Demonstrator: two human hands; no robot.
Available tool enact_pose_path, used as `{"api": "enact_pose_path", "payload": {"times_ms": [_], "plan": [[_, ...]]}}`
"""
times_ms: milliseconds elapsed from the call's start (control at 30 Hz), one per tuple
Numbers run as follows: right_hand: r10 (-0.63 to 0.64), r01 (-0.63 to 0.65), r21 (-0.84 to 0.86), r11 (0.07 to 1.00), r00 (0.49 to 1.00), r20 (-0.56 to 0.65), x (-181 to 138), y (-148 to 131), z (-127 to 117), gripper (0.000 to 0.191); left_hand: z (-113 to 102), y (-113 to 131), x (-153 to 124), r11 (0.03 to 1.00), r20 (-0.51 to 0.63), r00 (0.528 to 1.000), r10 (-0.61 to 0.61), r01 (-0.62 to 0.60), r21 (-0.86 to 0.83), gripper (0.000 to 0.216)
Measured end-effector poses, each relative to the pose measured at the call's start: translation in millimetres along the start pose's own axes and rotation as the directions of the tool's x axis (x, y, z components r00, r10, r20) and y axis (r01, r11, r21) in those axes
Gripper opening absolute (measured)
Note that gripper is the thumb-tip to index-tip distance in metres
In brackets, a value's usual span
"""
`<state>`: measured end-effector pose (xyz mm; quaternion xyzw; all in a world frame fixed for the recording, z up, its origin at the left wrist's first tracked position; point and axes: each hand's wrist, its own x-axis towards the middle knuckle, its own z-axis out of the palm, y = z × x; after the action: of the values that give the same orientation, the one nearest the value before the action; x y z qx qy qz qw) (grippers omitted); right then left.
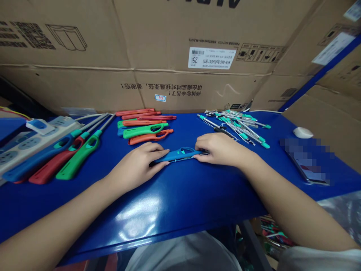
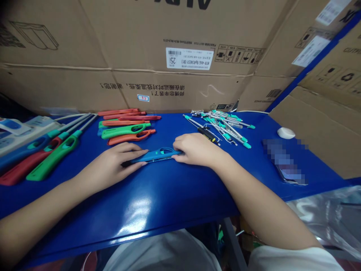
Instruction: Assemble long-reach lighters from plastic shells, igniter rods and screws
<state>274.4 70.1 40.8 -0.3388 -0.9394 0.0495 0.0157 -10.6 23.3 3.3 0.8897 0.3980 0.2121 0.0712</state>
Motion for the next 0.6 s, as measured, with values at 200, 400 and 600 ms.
{"api": "enact_pose_path", "payload": {"times_ms": [200,400,600], "plan": [[0.012,-0.012,-0.045,0.999,1.000,0.001,0.9,-4.2,-0.4,0.020,-1.7,2.3,-1.5,1.000,0.003,1.000,-0.012,0.012,0.004,0.041],[-0.003,0.005,0.035,0.999,0.999,-0.040,-1.2,1.4,2.1,0.022,1.7,1.8,-0.9,1.000,-0.040,0.999,-0.023,0.022,-0.021,0.043],[0.011,-0.004,0.042,0.999,0.985,-0.173,-2.1,2.8,3.0,0.026,-3.9,0.7,-0.7,0.992,-0.078,0.993,-0.090,0.083,-0.095,0.044]]}}
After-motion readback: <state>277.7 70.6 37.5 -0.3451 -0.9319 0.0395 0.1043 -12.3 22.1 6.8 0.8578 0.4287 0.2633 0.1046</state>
